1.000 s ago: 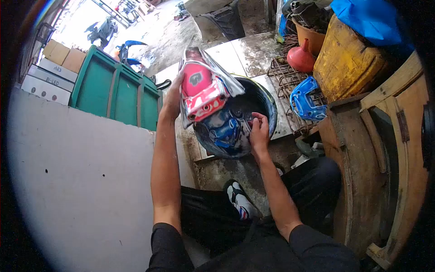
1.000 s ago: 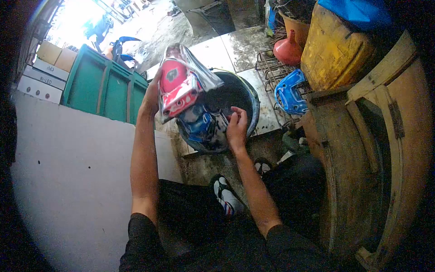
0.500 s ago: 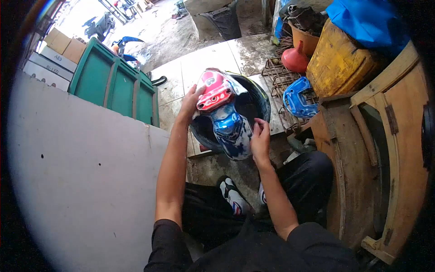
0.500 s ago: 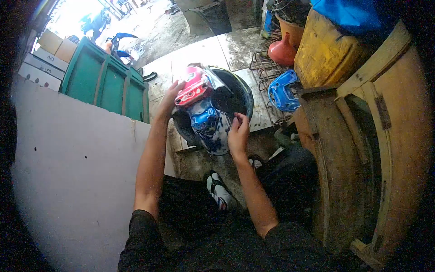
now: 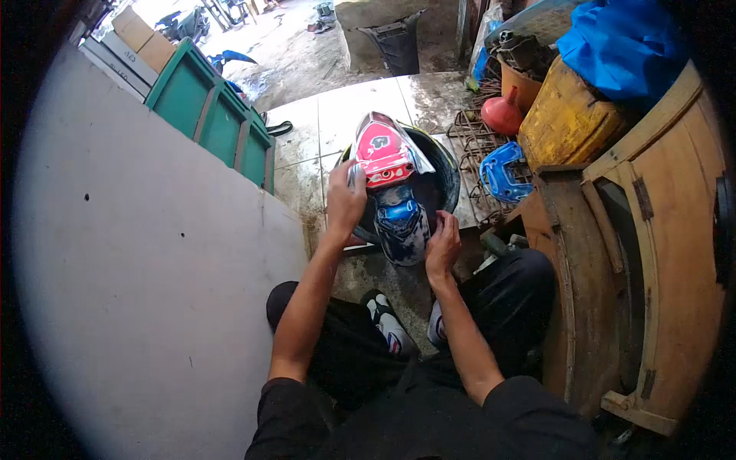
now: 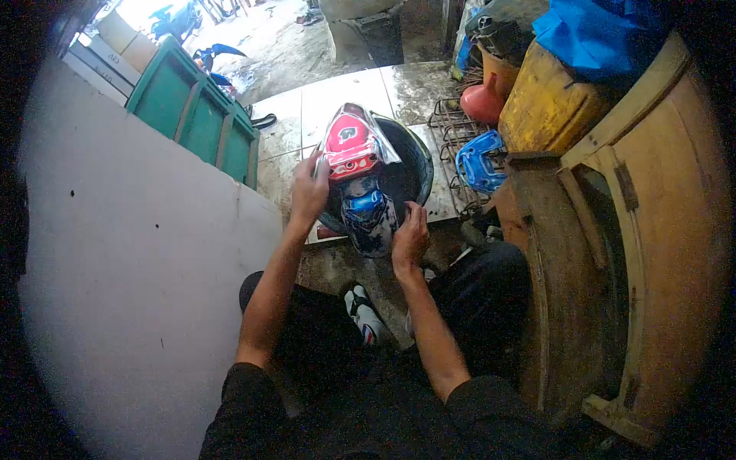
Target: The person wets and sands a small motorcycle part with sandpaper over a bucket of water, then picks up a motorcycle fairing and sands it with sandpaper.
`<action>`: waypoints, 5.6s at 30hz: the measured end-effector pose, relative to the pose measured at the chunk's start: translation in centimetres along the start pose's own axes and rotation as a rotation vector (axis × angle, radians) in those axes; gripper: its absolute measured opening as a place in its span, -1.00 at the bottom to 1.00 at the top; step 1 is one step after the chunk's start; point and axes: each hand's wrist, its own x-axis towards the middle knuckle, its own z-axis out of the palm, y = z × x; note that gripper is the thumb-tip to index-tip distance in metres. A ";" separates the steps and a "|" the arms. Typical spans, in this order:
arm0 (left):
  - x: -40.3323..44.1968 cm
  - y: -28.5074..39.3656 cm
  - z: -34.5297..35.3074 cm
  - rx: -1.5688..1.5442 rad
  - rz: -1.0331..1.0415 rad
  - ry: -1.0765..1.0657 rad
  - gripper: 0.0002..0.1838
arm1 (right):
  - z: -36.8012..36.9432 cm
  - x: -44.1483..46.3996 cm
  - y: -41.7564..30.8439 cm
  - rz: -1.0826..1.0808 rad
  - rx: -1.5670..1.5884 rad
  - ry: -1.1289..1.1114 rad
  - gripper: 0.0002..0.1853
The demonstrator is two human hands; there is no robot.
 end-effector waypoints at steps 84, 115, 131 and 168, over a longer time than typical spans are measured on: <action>-6.4 2.0 -1.2 0.079 0.174 -0.405 -0.41 | -5.4 8.3 -7.0 -0.598 -0.158 -0.790 -0.83; -6.0 0.9 -0.8 -0.010 0.045 -0.452 -0.58 | -5.7 9.4 -6.5 -0.429 -0.053 -0.913 -0.89; -5.9 0.1 -0.1 -0.015 0.109 -0.360 -0.56 | -5.5 9.7 -6.0 -0.470 -0.049 -0.917 -0.87; -5.1 0.5 -0.9 -0.142 0.112 -0.522 -0.67 | -5.5 9.9 -6.5 -0.442 -0.099 -0.923 -0.87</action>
